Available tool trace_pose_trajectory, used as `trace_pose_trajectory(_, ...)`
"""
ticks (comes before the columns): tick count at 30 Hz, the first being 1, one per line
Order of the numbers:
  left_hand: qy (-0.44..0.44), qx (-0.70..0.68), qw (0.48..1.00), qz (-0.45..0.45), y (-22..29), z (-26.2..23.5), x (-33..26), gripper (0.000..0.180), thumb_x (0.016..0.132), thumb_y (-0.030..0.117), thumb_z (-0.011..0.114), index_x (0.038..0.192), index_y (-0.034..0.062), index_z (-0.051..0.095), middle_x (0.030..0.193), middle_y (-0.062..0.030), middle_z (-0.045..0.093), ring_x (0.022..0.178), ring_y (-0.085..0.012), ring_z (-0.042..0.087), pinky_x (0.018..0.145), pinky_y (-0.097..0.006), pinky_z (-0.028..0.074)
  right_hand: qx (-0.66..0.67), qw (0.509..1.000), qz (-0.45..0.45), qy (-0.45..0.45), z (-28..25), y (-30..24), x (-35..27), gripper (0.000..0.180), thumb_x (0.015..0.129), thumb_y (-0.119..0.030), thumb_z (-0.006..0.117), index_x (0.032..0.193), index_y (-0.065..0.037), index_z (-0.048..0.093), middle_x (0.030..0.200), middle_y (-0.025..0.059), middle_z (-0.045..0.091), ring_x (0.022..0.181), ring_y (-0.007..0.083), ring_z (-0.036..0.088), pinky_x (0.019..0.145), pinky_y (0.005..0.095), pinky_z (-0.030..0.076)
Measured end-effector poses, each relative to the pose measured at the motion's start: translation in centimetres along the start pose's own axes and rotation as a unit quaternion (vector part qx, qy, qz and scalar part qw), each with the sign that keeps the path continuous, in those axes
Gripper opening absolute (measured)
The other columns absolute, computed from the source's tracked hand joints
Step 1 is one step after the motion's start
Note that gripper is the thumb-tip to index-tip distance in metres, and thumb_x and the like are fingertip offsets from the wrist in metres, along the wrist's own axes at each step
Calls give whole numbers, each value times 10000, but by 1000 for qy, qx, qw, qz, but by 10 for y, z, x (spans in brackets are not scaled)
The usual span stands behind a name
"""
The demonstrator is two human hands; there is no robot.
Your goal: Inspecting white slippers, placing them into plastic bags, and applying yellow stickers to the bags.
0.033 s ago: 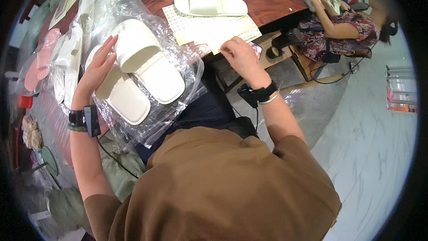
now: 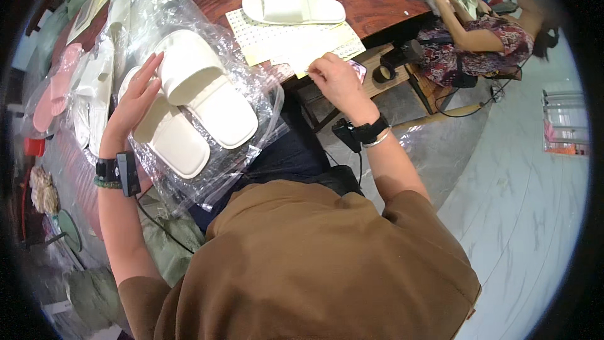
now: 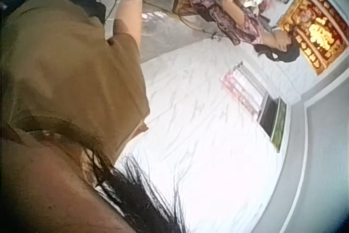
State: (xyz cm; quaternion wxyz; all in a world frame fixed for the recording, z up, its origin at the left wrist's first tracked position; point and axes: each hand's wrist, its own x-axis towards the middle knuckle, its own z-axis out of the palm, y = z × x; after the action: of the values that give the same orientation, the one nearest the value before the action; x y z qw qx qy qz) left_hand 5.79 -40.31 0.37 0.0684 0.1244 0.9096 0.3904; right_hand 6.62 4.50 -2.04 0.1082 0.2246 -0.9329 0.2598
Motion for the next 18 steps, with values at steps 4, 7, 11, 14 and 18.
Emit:
trace_pose_trajectory(4,3,6,1000,3,2,0,-2,539,998,297,563,1516,227,432,1609,-156,303,1483,-315,275,1183,-404,278,-31,999,0,8,1,1,-1,100,818,-65,739,882,-38,668,842,117,620,751,299,642,660,377,519)
trace_pose_trajectory(7,4,-7,1000,-4,5,-1,-2,539,999,304,566,1517,235,431,1613,-148,298,1482,-311,277,1171,-405,299,-9,1000,10,-3,-2,-7,3,91,826,-63,737,889,-42,676,824,99,614,733,267,639,647,354,514)
trace_pose_trajectory(11,0,-7,1000,-3,8,-2,-1,541,1002,326,569,1519,248,428,1615,-142,295,1477,-308,283,1156,-405,320,38,999,3,-1,-19,-47,8,70,842,-57,729,895,-39,687,802,83,624,682,220,630,620,325,503)
trace_pose_trajectory(14,1,10,1000,-1,3,0,0,548,1005,363,567,1523,259,420,1614,-135,301,1471,-309,288,1144,-399,336,134,984,-118,-6,-43,-100,13,66,861,-70,718,918,-38,707,743,72,655,597,174,613,551,286,474)
trace_pose_trajectory(18,3,-5,1000,1,0,0,-2,550,1005,379,564,1522,258,421,1612,-134,304,1470,-307,288,1144,-399,337,214,952,-126,-179,-22,-134,8,118,884,-143,690,951,-46,695,732,111,654,661,276,666,599,357,522)
